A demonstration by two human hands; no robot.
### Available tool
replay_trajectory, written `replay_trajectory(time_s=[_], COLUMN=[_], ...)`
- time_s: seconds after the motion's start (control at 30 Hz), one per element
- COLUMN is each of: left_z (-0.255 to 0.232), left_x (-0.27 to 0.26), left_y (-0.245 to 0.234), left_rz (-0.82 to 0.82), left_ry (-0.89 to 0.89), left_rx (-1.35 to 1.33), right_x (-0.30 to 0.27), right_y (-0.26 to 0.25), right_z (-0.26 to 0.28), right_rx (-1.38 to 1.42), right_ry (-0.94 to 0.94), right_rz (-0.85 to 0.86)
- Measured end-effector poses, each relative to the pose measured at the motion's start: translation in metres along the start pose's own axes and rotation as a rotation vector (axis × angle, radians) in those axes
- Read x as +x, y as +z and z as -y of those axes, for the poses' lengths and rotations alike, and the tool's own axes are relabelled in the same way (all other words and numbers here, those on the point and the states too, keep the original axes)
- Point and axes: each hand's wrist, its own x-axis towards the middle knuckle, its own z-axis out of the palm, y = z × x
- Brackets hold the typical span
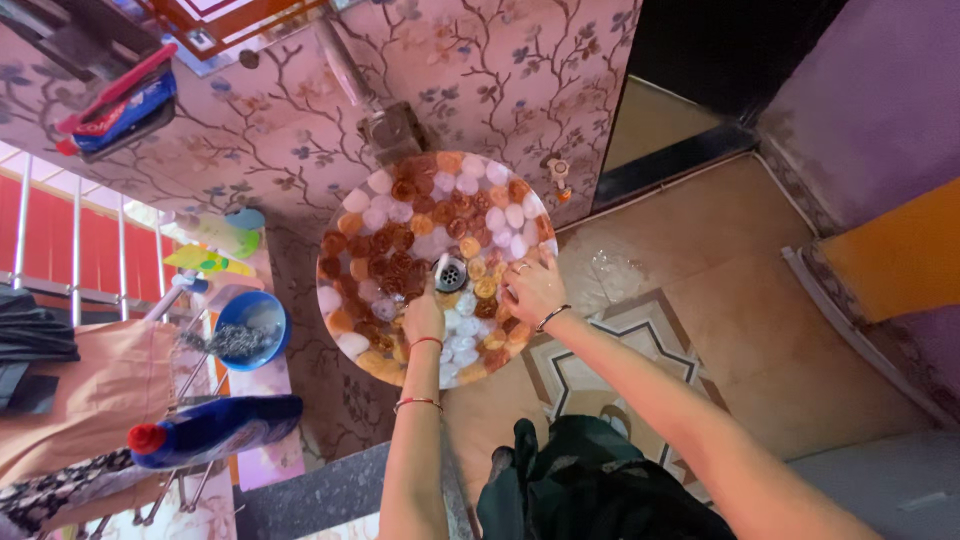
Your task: The person cleans a decorative sink basin by first rinsing a steel wool pad, then applying liquid detergent from a blue bottle. They scrub the basin with a toothbrush and the steel wool pad, repeatedly rinsing the tools and the basin under running water.
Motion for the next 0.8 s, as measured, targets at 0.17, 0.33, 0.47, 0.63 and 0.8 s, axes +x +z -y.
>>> replay_trajectory(time_s=[0.17,0.33,0.47,0.63,0.8], left_z=[-0.011,-0.002,0.012,0.008,0.015], left_x=[0.001,-0.002,-0.015,-0.026,-0.024], left_y=[-0.013,-0.004,-0.012,-0.029,-0.033], left_rz=[-0.145,0.019,0.073,0.075,0.017], left_ry=[0.141,0.082,-0.011,0.004,0.074], left_rx=[0.241,0.198,0.073,0.014,0.218], right_x=[0.007,0.005,0.001,0.003,0.010], right_y=[0.002,0.001,0.005,0.004,0.002], right_z=[-0.005,-0.009,-0.004,-0.007,-0.009], right_rx=[-0.033,-0.022,-0.041,-0.035,-0.033], right_ry=[0.007,-0.016,0.000,0.029,0.007], right_rz=[0.042,-0.039,-0.020,0.011,-0.061])
